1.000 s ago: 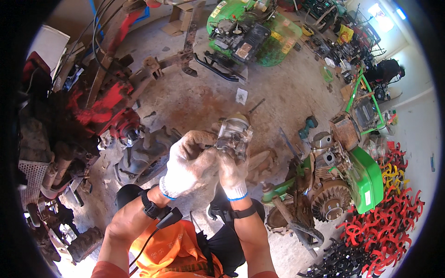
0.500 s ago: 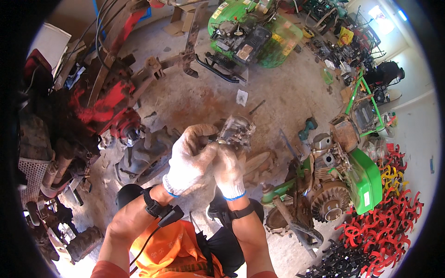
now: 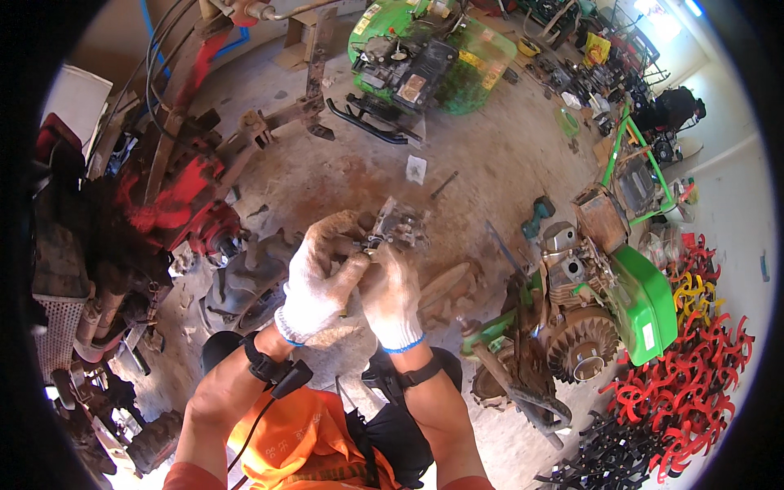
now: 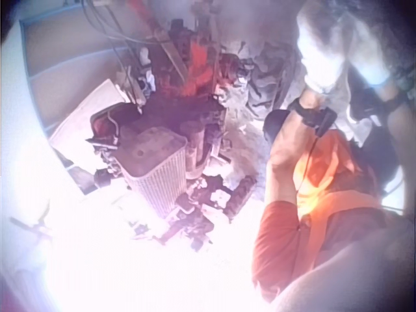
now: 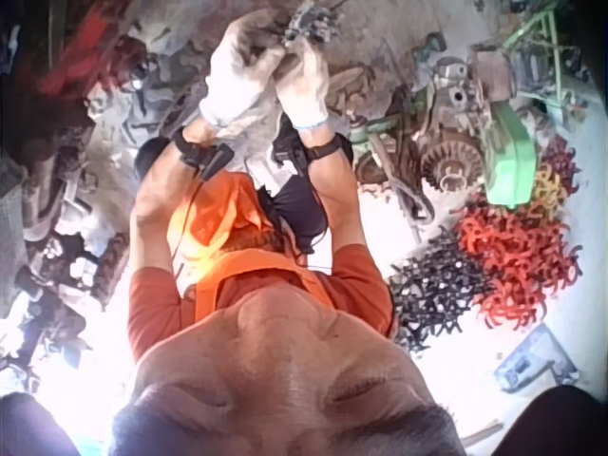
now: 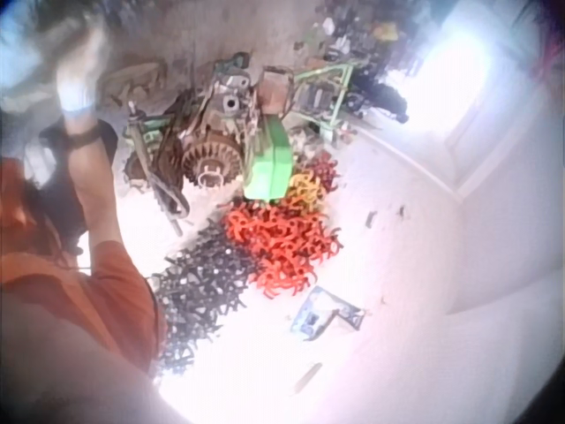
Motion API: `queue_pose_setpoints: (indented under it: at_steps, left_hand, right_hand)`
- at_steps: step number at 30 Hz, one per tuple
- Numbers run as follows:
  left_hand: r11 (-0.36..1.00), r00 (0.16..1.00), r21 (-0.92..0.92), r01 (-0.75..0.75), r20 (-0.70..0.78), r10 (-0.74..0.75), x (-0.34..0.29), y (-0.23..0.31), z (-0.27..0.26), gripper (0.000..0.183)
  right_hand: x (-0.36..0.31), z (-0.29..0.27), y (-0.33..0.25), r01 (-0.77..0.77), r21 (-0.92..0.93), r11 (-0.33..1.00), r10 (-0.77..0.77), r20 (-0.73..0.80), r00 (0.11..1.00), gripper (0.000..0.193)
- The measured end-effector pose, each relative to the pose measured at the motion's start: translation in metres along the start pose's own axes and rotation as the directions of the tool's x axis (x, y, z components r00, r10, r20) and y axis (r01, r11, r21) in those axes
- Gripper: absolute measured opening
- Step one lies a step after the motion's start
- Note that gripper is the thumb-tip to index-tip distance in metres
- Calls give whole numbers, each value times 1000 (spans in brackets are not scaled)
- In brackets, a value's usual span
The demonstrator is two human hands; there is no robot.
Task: The person holds a small metallic engine component and uses a yellow-handled screwdriver to adjust internal parts. The person repeatedly rotates the component and manipulates the screwdriver inside it while seated in a workshop.
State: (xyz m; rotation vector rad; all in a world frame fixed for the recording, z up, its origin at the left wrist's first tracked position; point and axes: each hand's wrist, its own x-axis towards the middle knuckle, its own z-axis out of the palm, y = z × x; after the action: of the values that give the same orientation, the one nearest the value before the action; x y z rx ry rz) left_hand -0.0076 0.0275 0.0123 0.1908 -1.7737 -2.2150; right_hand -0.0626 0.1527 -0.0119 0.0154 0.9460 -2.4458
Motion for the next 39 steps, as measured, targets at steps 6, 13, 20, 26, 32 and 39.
queue_pose_setpoints:
  at_steps: [6, 13, 20, 26, 32, 39]
  left_hand:
    - [992, 997, -95, 80, 2, -81, -1, 10, 5, 46]
    - [773, 952, -565, 289, 80, -297, 8, 17, -20, 22]
    - [445, 871, -797, 409, 196, -450, 10, 9, -35, 22]
    - [844, 893, -294, 449, 104, -438, 11, 9, -40, 30]
    - [981, 995, 168, 97, -20, -95, 6, 16, -29, 29]
    - [455, 945, 834, -311, 223, 238, 4, 26, -35, 31]
  right_hand:
    - [1, -8, -1, -7, 108, 994, -5, 107, 994, 45]
    - [7, -16, -3, 34, 124, 992, -40, 50, 998, 42]
    - [17, -16, -5, -137, 277, 951, 39, 333, 942, 43]
    - [12, -10, 8, 20, 0, 1000, -20, 41, 999, 44]
    - [11, -15, 17, 248, -576, 779, -201, 145, 969, 45]
    - [0, -8, 15, -53, -4, 999, 53, 62, 997, 37]
